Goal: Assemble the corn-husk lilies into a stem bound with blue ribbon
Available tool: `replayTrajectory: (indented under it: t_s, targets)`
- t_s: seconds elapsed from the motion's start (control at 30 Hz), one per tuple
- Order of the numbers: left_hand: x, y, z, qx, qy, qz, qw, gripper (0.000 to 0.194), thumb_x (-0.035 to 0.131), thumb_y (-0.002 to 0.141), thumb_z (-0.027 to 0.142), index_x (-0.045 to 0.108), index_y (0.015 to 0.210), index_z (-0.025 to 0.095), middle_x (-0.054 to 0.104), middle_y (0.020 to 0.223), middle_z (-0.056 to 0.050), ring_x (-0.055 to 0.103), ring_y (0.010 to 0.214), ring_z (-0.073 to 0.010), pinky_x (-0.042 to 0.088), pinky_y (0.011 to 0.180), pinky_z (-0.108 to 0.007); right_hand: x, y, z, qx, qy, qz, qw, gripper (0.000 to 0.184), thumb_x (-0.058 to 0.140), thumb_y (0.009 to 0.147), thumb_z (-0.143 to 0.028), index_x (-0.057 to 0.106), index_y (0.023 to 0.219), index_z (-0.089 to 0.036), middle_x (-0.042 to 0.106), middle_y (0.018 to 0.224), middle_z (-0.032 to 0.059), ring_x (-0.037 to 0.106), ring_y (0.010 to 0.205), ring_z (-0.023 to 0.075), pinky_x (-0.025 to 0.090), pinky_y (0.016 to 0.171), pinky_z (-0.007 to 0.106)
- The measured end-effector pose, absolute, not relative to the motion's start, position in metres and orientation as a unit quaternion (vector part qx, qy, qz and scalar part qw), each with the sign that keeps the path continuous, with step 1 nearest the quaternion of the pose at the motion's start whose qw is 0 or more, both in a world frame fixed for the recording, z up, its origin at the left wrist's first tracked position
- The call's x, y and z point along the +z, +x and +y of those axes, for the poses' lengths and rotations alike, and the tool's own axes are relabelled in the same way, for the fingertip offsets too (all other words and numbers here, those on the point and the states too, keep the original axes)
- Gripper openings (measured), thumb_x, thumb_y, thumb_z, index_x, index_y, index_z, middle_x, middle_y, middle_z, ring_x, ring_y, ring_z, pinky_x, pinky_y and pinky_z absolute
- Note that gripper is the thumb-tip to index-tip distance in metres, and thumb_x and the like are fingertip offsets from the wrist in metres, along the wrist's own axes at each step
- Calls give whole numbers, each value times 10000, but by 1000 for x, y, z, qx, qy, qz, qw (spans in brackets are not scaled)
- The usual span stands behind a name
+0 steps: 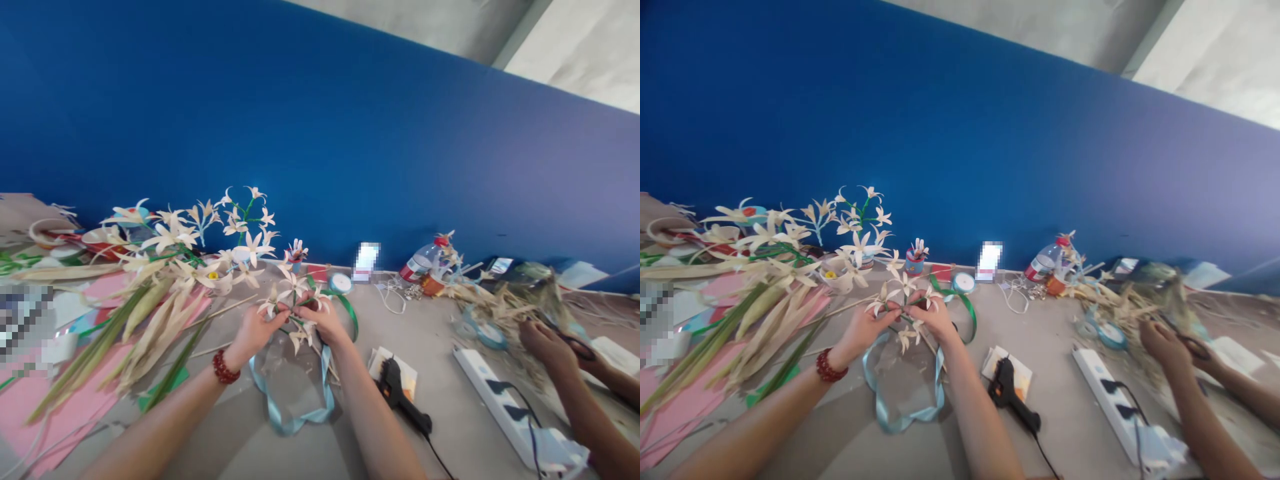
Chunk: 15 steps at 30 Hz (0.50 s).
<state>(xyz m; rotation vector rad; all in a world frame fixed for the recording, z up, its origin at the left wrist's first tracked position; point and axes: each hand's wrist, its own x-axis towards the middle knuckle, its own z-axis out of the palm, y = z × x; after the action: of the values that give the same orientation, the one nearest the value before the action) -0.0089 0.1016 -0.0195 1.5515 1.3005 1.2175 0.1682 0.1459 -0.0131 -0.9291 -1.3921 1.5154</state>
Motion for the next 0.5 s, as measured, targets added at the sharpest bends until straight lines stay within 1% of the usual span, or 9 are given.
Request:
replayTrajectory:
  t_s: [0.13, 0.23, 0.37, 0.5]
  targets:
    - [-20, -9, 102, 476, 611, 513, 372, 204, 605, 810, 343, 701, 798, 164, 708, 693, -26, 639, 687, -186, 497, 691, -279, -13, 168, 147, 604, -367, -561, 431, 211, 796, 610, -312, 660, 706, -182, 631, 613, -17, 564, 595, 147, 431, 594, 253]
    - [-19, -8, 101, 476, 613, 512, 369, 194, 605, 808, 334, 696, 775, 166, 704, 688, -23, 636, 684, -182, 500, 693, -277, -13, 168, 148, 603, -366, -564, 431, 229, 800, 599, -331, 656, 694, -180, 640, 624, -6, 571, 606, 157, 435, 602, 261]
    - [-16, -7, 99, 479, 615, 507, 367, 210, 599, 812, 353, 690, 756, 172, 703, 697, -22, 635, 688, -181, 503, 693, -273, -14, 168, 148, 603, -370, -563, 427, 239, 803, 592, -341, 659, 701, -184, 639, 636, 1, 571, 623, 168, 436, 603, 267]
    - [-16, -7, 99, 476, 611, 512, 372, 216, 600, 805, 370, 688, 759, 179, 710, 697, -26, 642, 690, -189, 507, 695, -279, -14, 169, 148, 606, -374, -560, 424, 212, 804, 603, -312, 666, 706, -188, 621, 638, -9, 552, 616, 154, 419, 589, 253]
